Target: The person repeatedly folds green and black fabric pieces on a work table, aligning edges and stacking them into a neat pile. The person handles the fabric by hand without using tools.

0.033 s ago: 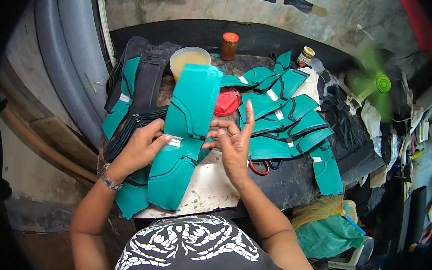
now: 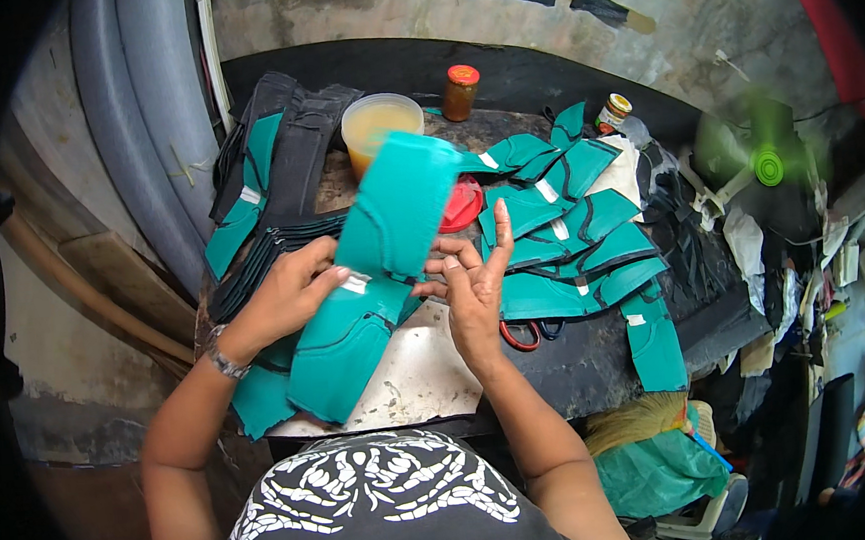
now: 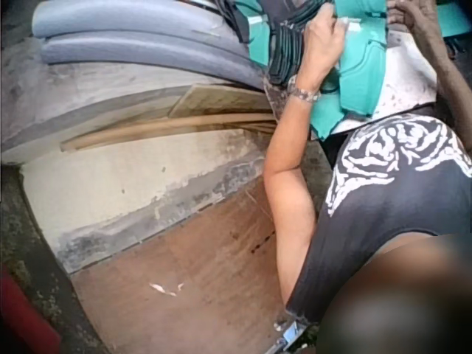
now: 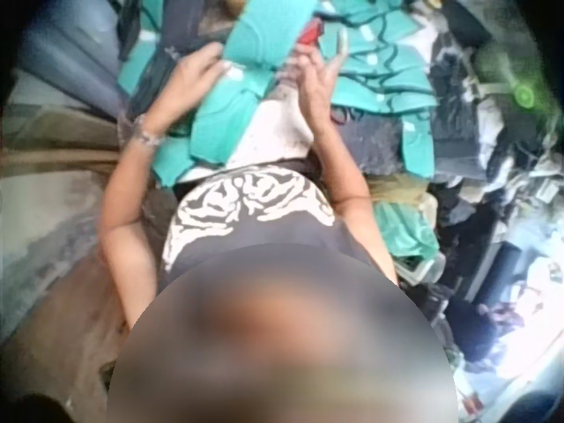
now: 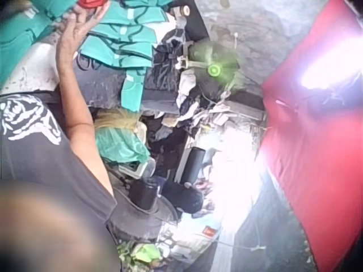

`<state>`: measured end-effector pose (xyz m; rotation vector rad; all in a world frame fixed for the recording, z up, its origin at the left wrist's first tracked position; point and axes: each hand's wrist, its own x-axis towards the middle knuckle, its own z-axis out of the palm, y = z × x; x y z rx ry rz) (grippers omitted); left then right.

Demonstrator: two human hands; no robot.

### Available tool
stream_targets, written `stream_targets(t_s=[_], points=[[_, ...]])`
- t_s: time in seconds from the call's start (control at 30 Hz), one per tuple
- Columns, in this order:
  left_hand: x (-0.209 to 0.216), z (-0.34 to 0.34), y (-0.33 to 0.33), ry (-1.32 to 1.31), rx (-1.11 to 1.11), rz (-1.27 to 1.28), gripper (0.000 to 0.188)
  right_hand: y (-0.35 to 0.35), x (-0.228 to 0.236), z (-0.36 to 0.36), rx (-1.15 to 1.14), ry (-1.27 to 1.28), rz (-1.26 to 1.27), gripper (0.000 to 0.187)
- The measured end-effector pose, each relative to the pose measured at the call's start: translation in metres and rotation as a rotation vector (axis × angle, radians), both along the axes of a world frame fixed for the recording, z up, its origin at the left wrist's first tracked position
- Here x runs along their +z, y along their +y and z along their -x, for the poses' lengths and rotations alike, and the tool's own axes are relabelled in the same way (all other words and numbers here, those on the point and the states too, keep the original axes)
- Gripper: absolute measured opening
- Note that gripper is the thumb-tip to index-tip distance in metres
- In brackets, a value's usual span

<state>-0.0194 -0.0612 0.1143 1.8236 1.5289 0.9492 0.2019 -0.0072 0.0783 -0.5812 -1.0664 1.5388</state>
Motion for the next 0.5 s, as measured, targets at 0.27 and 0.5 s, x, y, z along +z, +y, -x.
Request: stream_targets(t_s=[0.27, 0.5], points=[[-0.005, -0.012, 0.031, -0.188, -0.085, 0.065, 0.031, 0.051, 0.005, -0.024, -0.377, -0.358, -0.225, 0.091], [-0.008, 0.013, -0.012, 0.3, -0.074, -0.034, 0.033, 0.182, -0.008, -0.099, -1.055, -1.007, -0.505, 0.084]])
